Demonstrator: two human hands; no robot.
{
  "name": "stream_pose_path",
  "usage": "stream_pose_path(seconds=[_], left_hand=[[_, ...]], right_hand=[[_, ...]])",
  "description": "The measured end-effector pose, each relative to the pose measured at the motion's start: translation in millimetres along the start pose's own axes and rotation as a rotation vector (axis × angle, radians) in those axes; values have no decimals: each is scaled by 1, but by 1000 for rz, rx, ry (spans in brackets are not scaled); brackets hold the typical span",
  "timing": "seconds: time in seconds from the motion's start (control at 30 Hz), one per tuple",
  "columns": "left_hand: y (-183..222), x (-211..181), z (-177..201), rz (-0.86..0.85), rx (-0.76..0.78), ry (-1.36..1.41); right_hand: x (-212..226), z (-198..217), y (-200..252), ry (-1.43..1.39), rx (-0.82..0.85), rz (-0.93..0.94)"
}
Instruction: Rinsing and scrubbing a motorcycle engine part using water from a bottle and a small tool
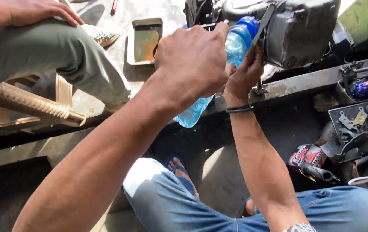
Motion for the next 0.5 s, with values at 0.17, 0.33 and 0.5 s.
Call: stream_pose_path(seconds=[0.17, 0.33, 0.5], left_hand=[[9, -1, 6, 13, 76, 2], [0, 1, 0, 10, 29, -3], [7, 0, -14, -17, 78, 119]], right_hand=[[0, 0, 4, 85, -2, -8], [-4, -1, 2, 51, 93, 41], [6, 20, 6, 90, 204, 59]])
Point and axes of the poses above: each hand's wrist, its own y-axis away from the middle knuckle, its own z-axis out of the back of the hand, x = y × z, the point moved 8 cm from there along -y, towards the middle knuckle, and after that the axes turned 10 degrees about x, right-handed, at the moved point
